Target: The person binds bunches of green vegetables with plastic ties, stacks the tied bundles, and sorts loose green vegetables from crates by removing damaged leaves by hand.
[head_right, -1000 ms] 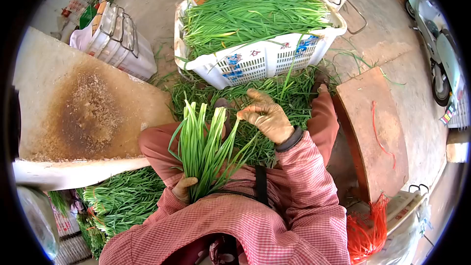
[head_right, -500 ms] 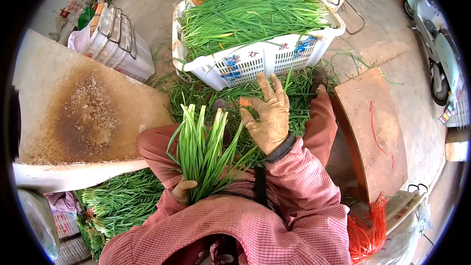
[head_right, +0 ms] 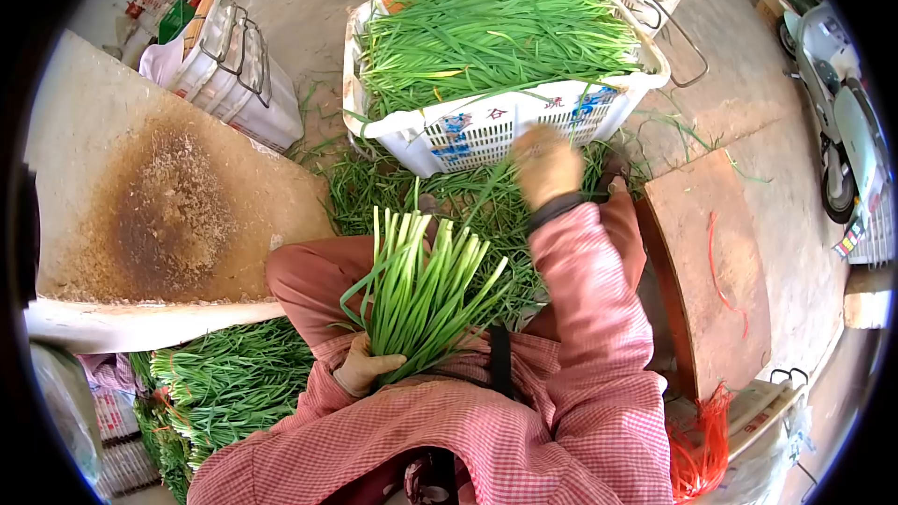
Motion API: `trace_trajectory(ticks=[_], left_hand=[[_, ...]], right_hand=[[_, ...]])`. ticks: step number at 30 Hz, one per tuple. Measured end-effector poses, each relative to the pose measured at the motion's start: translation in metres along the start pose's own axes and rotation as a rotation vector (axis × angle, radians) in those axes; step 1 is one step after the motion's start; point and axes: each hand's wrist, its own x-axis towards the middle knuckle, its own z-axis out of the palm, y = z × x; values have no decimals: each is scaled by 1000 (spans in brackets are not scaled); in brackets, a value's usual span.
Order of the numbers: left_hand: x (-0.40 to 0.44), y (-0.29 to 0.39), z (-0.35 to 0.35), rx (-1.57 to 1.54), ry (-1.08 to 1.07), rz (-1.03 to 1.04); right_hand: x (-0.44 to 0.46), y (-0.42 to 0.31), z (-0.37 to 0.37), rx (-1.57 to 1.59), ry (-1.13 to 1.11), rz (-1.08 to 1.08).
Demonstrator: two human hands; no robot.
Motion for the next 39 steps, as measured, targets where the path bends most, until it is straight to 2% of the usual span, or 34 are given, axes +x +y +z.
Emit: trace_trajectory(ticks=[1, 3, 4, 6, 8, 9, 11, 13, 14, 16, 17, 19, 20, 21, 23, 25, 27, 29, 31, 32, 34, 35, 36, 38, 39], left_hand=[[-1, -1, 1, 2, 16, 11], [0, -6, -1, 1, 27, 23], [3, -7, -2, 5, 33, 31], [6, -3, 5, 50, 31, 15], [7, -3, 9, 103, 19, -18], [7, -4, 9, 110, 22, -7], [7, -3, 8, 120, 21, 2], [4, 1, 4, -86, -48, 45], [3, 2, 2, -124, -14, 13], [2, 0, -11, -126, -62, -53], [5, 0, -15, -126, -98, -94], [9, 3, -14, -76, -132, -129], [12, 4, -12, -100, -178, -141], [14, 4, -10, -123, -221, -151], [14, 11, -1, -97, -253, -140], [15, 14, -4, -69, -271, -121], [12, 8, -15, -24, -257, -140], [9, 7, -18, -50, -240, -149], [13, 9, -18, -109, -224, -147], [16, 8, -16, -143, -220, -150], [21, 3, -10, -220, -210, -161], [22, 3, -8, -221, -215, -166], [23, 7, -6, -203, -262, -205], [21, 17, 0, -172, -295, -240], [18, 21, 9, -142, -344, -180]], right_hand=[[11, -29, -14, -740, 334, -33], [53, -24, -64, -1214, 601, -656], [45, -35, -49, -1151, 548, -762], [-21, -85, 14, -1066, 136, -870], [-92, -85, 62, -1232, -396, -959], [-104, -65, 73, -1436, -586, -1058], [-95, -46, 90, -1569, -1021, -825], [-57, -40, 73, -1221, -456, -1048], [-20, -16, 58, -1153, -266, -973], [18, -25, 14, -1344, 36, -464], [6, -33, 2, -1547, 155, -364], [13, 3, -16, -707, -580, -93], [-14, -16, 1, -842, -628, 163], [-28, -2, 13, -841, -611, 175], [-36, 36, 30, -1098, -790, 56], [-8, 42, 35, -774, -763, 32], [22, 3, 7, -1095, -353, -6], [7, -16, -34, -806, 198, 13], [-35, -25, -47, -1091, -1, 72], [-61, -15, -47, -1096, 8, 73], [-118, 12, -44, -320, -737, 669], [-140, 11, -31, -275, -751, 686], [-146, 31, -27, -8, -869, 728], [-143, 50, -22, 381, -862, 854], [-137, 57, -25, 394, -843, 794]])
